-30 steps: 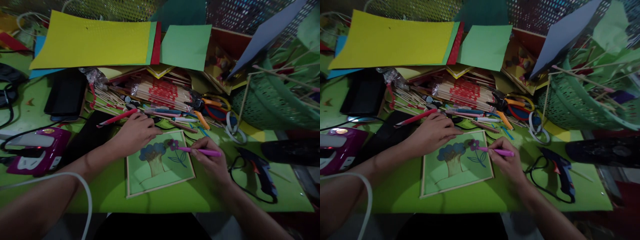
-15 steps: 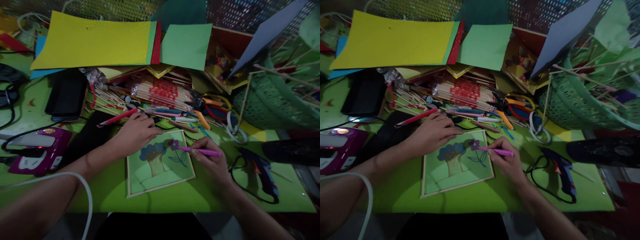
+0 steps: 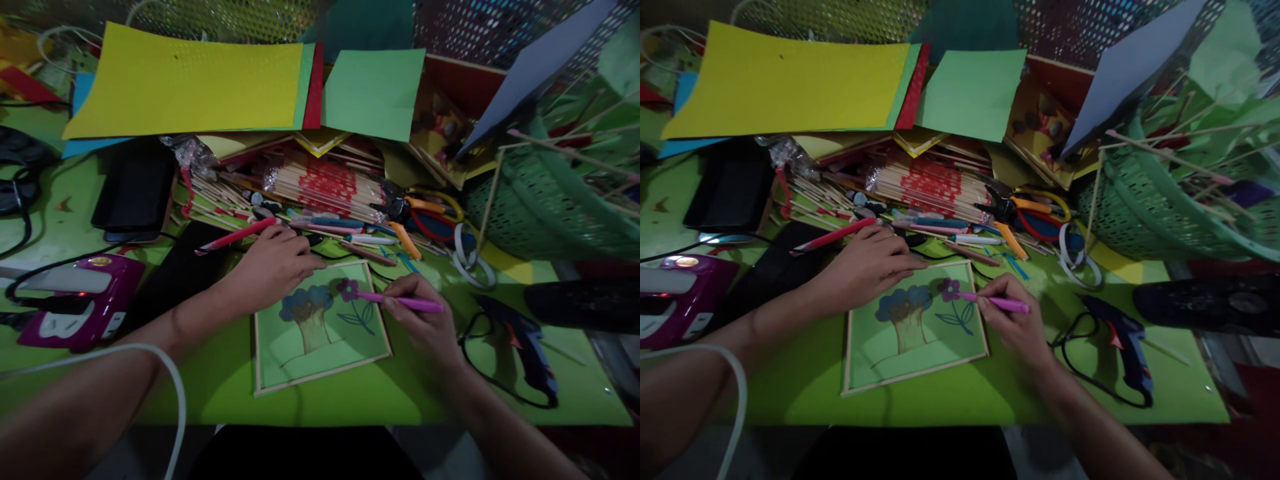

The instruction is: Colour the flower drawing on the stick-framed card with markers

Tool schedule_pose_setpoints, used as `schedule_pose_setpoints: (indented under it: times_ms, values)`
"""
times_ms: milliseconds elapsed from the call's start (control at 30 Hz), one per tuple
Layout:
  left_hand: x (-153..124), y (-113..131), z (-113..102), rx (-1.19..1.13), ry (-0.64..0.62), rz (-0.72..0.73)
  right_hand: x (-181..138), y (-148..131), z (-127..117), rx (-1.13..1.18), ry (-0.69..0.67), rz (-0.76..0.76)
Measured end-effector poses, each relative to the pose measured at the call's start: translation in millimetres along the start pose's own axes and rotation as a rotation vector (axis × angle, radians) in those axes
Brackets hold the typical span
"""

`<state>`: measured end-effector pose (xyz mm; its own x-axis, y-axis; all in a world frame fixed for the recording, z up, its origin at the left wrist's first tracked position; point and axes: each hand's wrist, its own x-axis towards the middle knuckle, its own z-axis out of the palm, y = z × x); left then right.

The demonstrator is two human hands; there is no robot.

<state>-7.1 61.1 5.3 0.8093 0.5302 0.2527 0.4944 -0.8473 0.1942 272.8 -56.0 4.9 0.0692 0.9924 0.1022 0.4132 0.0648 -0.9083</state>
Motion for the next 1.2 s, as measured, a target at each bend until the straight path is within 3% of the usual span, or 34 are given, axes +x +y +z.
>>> schedule_pose_setpoints:
  times_ms: [700, 967, 1200]
  values:
    - [-0.2, 1.4, -3.3, -0.026, -0.017, -0.017, -1.1, 0.2, -0.9, 0.006, -0.005, 0.039]
    - [0.8, 1.5, -4.2, -0.031, -0.017, -0.013, -3.6, 3.5, -1.2, 0.113, 0.03, 0.065]
    - [-0.5, 1.8, -1.2, -0.03, -0.002, -0.018, 0.7, 1.0, 1.3, 0.009, 0.0, -0.032]
